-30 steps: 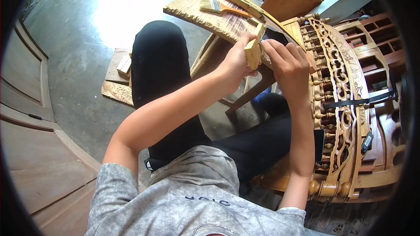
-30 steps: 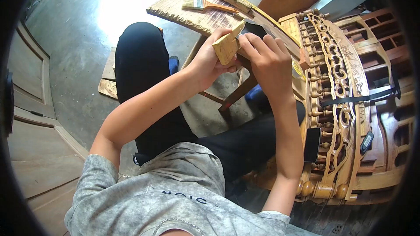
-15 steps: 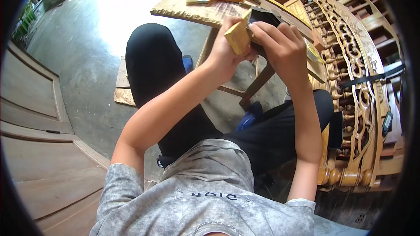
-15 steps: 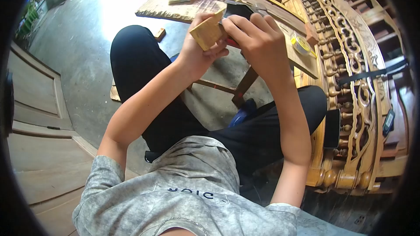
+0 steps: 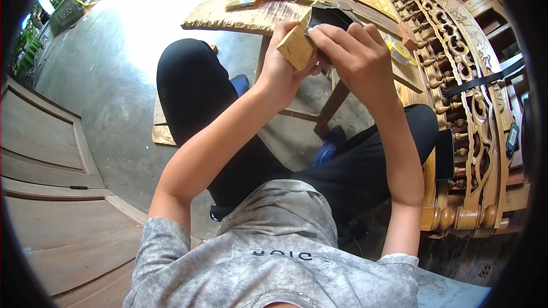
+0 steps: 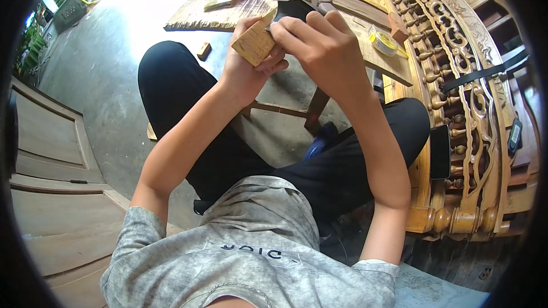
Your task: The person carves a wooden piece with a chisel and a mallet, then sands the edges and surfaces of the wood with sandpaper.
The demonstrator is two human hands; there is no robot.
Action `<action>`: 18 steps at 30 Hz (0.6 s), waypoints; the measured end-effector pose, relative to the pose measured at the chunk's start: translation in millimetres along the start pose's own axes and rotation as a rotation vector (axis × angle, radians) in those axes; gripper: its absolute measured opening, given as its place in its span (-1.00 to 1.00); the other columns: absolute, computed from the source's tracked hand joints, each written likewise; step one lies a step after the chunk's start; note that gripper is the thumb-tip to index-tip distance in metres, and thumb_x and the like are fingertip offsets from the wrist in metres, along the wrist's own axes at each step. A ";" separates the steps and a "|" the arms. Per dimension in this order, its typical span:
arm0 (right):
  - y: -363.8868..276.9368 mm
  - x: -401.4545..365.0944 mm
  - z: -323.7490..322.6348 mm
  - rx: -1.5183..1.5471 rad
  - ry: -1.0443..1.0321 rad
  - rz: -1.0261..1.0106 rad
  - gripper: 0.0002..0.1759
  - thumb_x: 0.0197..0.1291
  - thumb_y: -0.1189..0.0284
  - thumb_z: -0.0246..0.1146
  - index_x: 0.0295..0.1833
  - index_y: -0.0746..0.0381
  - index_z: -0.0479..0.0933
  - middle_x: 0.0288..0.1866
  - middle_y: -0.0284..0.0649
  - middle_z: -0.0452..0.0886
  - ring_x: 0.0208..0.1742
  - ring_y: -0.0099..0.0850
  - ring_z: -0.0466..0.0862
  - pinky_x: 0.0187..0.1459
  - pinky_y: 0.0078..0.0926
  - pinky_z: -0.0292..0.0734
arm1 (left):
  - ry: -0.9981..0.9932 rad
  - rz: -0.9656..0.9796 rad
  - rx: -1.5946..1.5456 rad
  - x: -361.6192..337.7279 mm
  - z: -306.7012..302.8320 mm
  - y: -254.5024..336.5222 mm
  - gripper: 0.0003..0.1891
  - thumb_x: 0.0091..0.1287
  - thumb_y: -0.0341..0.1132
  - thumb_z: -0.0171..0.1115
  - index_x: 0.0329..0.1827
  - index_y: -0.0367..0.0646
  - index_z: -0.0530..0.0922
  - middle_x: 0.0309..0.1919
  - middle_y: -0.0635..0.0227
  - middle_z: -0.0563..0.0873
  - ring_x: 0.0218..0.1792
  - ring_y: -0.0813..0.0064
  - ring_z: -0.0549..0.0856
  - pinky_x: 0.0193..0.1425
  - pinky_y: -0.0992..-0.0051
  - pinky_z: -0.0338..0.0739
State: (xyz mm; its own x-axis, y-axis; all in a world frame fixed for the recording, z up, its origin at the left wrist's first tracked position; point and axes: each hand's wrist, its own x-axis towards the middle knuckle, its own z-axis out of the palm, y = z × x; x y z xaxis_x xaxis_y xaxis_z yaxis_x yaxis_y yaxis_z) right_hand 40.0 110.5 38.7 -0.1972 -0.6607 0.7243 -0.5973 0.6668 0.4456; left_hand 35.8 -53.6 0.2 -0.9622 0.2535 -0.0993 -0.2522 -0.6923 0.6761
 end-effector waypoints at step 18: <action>6.2 4.1 -3.4 0.052 -0.046 0.010 -0.68 0.06 0.44 0.38 0.00 0.12 0.72 -0.16 -0.46 0.70 -0.04 -0.51 0.69 0.05 -0.47 0.50 | -0.020 0.006 0.036 5.2 -3.3 -3.4 -0.53 0.61 0.14 -0.12 -0.30 0.00 0.52 -0.62 0.47 0.43 -0.62 0.55 0.38 -0.23 0.43 0.41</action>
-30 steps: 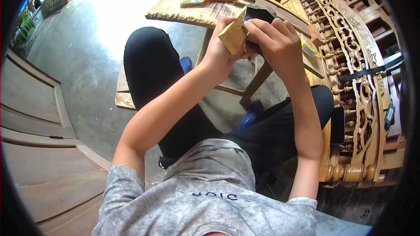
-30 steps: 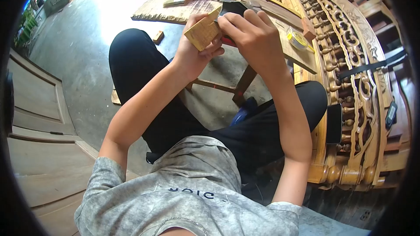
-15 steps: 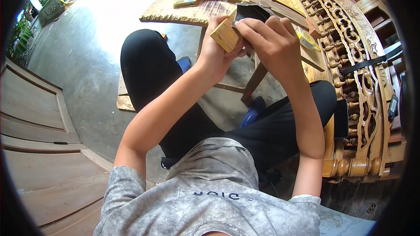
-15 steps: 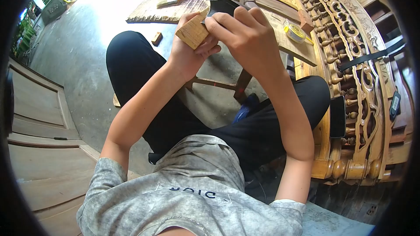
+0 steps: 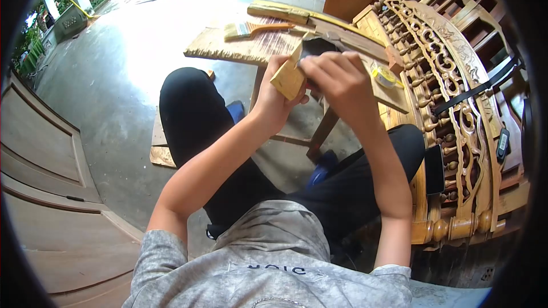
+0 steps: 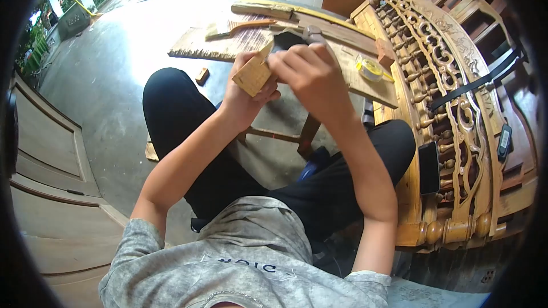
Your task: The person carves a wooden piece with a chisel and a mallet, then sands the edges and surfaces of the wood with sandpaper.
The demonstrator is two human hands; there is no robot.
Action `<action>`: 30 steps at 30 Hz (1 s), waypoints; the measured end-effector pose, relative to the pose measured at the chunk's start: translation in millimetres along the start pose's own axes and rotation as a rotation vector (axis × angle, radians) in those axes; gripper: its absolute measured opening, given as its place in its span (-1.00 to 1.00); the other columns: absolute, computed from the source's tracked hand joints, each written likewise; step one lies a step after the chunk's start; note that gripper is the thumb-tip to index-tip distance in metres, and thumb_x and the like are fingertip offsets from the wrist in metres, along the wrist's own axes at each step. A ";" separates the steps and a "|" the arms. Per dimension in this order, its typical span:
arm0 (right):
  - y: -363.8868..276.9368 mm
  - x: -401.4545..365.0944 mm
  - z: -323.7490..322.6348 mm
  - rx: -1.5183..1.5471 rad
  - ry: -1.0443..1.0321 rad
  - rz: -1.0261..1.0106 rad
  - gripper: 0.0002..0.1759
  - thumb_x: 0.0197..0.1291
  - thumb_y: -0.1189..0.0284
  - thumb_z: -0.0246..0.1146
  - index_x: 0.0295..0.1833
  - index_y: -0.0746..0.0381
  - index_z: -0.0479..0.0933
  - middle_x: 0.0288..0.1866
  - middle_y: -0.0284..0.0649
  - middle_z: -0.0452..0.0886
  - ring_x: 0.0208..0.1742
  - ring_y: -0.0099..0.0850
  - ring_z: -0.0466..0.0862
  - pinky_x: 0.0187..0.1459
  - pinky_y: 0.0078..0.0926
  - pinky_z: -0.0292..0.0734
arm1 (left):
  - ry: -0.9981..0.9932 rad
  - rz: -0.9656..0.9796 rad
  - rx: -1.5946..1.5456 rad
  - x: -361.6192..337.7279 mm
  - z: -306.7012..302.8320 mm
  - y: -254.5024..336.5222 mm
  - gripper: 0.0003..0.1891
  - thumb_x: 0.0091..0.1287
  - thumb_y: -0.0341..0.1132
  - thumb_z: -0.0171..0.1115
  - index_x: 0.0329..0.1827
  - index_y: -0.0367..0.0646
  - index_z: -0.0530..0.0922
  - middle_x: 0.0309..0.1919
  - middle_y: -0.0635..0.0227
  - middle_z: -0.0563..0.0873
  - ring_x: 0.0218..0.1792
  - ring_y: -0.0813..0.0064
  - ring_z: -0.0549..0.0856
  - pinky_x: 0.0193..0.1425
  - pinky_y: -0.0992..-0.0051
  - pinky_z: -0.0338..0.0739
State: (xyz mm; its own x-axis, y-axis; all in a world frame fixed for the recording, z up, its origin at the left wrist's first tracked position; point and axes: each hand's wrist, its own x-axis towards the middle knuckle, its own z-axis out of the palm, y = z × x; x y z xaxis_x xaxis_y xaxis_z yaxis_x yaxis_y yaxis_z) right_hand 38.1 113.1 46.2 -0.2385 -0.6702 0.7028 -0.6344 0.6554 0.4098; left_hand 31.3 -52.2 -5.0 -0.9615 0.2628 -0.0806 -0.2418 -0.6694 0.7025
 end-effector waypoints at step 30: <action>-2.8 -2.6 -4.4 -0.012 -0.002 0.039 -0.71 0.13 0.43 0.37 0.01 0.12 0.69 -0.10 -0.45 0.73 -0.05 -0.54 0.72 0.04 -0.44 0.46 | 0.009 -0.087 0.036 -8.1 10.0 9.8 -0.52 0.59 0.17 -0.10 -0.29 0.01 0.53 -0.61 0.47 0.44 -0.63 0.55 0.38 -0.29 0.46 0.44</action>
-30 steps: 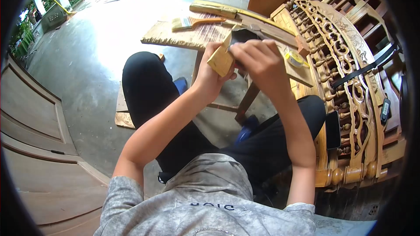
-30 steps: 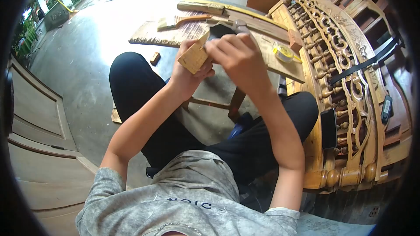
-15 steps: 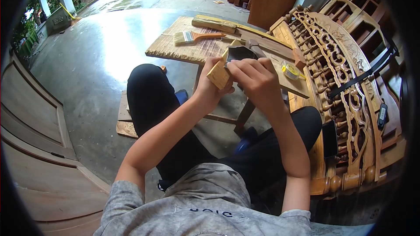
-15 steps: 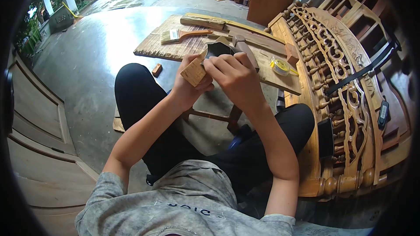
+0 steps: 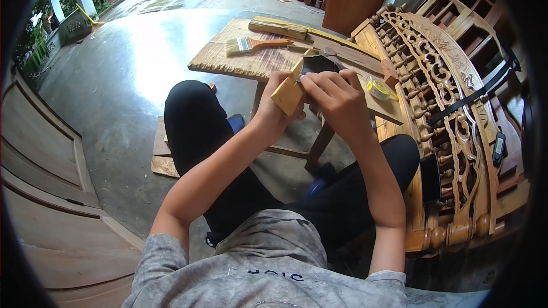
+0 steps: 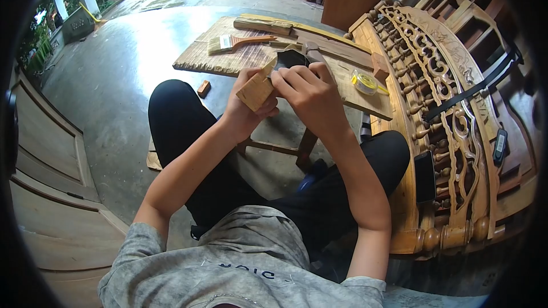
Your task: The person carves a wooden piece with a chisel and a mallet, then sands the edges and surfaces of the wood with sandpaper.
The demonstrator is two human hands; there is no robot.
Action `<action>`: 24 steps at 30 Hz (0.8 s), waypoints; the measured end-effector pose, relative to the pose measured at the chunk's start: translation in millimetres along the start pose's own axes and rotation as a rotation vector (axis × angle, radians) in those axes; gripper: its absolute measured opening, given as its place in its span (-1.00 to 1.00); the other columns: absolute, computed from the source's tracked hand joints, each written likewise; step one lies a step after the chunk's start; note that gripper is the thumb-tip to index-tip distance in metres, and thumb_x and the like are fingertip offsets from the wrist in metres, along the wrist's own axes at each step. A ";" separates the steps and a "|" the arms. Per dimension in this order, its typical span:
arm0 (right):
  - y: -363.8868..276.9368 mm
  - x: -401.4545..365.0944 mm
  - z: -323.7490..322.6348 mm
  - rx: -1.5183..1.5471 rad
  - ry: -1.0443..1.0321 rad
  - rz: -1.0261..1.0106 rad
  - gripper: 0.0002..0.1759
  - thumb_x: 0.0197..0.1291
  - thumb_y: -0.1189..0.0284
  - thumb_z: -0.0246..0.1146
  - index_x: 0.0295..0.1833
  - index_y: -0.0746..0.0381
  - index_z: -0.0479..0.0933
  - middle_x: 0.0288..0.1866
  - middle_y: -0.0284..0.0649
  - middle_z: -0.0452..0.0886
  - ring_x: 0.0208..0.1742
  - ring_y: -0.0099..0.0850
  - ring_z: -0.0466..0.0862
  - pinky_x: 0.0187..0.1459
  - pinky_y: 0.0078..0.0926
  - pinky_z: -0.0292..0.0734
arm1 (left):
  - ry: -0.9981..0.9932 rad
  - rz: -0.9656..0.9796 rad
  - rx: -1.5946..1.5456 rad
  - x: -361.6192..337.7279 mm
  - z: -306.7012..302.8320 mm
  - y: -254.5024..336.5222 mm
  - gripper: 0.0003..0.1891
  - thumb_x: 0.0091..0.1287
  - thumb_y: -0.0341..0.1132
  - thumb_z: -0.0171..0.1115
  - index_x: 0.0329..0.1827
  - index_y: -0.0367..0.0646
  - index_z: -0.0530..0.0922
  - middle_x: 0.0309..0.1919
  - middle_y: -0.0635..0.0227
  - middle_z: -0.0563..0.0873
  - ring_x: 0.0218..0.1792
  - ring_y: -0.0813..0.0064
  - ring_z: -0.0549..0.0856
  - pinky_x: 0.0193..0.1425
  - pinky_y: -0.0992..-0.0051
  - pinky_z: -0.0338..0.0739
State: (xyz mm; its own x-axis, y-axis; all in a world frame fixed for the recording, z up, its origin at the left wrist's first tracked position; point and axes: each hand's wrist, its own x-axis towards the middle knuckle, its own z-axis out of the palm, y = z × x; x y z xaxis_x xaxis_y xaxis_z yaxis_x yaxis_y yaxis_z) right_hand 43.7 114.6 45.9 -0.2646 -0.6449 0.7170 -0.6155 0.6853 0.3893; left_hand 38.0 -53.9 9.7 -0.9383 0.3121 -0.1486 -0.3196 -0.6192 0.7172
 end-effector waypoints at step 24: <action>-5.7 -1.7 7.0 0.032 0.035 0.004 -0.65 0.06 0.42 0.43 0.03 0.09 0.70 -0.06 -0.48 0.75 -0.05 -0.55 0.72 0.05 -0.43 0.42 | -0.164 -0.008 -0.031 6.1 -20.1 1.8 -0.52 0.62 0.12 -0.15 -0.28 -0.02 0.55 -0.61 0.43 0.46 -0.62 0.53 0.40 -0.26 0.43 0.52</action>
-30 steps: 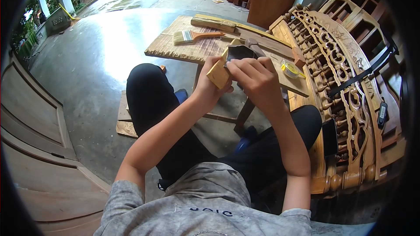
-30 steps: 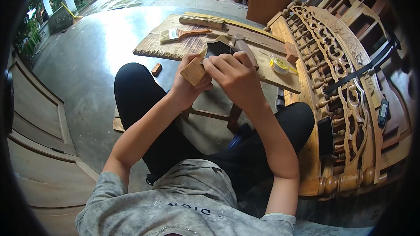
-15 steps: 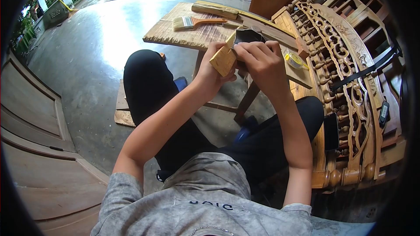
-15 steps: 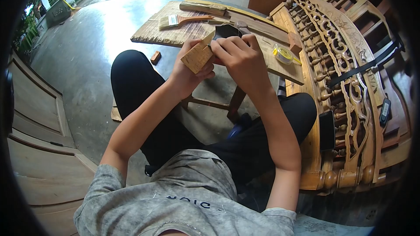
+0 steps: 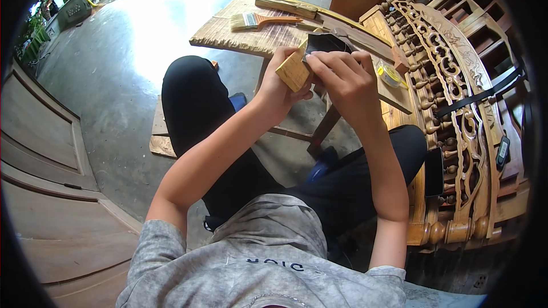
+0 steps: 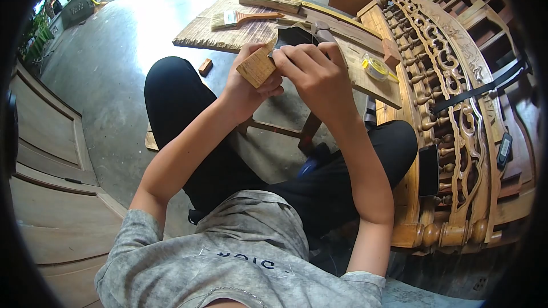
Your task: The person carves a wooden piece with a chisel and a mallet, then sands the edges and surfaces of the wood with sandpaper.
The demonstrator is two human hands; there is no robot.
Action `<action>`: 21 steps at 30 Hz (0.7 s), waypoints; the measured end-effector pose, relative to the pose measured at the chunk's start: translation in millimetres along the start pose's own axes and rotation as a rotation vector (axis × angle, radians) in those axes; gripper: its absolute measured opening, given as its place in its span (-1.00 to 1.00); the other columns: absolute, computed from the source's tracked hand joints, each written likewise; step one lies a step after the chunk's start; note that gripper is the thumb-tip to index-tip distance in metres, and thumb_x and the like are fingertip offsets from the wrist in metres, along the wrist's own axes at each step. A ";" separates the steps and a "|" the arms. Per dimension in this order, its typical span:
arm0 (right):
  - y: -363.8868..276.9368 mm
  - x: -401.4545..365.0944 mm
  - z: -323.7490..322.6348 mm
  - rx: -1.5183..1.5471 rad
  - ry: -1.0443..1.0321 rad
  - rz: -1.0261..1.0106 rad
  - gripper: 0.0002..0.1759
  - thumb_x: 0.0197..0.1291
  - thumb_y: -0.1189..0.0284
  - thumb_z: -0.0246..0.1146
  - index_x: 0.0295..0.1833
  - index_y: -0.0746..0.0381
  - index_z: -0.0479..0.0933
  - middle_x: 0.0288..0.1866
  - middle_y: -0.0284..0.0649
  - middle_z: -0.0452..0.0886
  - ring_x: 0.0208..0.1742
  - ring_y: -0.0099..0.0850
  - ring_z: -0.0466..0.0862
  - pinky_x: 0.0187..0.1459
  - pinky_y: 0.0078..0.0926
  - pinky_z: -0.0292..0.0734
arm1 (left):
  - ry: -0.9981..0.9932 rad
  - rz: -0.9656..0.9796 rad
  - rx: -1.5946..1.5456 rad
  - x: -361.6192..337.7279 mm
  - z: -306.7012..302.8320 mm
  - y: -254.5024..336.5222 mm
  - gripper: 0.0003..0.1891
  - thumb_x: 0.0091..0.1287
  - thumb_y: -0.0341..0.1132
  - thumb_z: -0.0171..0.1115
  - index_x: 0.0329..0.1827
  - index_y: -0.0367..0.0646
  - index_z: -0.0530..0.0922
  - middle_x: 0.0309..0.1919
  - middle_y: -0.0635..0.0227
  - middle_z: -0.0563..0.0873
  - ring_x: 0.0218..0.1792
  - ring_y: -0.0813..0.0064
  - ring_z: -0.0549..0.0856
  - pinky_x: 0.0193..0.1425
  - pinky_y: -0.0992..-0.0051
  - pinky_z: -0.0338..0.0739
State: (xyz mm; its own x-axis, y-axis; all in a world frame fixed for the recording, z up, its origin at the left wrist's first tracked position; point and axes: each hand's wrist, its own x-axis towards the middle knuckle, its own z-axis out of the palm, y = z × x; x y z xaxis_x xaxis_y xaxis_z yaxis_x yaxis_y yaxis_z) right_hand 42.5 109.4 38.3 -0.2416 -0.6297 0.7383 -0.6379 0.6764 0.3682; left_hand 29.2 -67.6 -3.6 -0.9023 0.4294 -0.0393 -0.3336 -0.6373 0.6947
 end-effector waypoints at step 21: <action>1.1 -0.4 5.0 -0.015 0.017 -0.002 -0.73 0.12 0.34 0.44 -0.03 0.07 0.71 -0.07 -0.52 0.75 -0.06 -0.58 0.71 0.03 -0.44 0.41 | -0.103 0.002 -0.113 0.9 -2.3 -0.1 -0.52 0.68 0.07 -0.25 -0.13 -0.07 0.54 -0.47 0.33 0.62 -0.66 0.55 0.42 -0.17 0.41 0.49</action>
State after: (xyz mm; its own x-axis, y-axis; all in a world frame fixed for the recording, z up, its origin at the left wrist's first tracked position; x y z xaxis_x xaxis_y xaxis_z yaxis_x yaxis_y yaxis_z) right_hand 38.2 108.6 35.6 -0.2272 -0.6246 0.7472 -0.6270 0.6808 0.3785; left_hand 27.8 -68.7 -5.4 -0.8720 0.4879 0.0396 -0.3661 -0.7038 0.6088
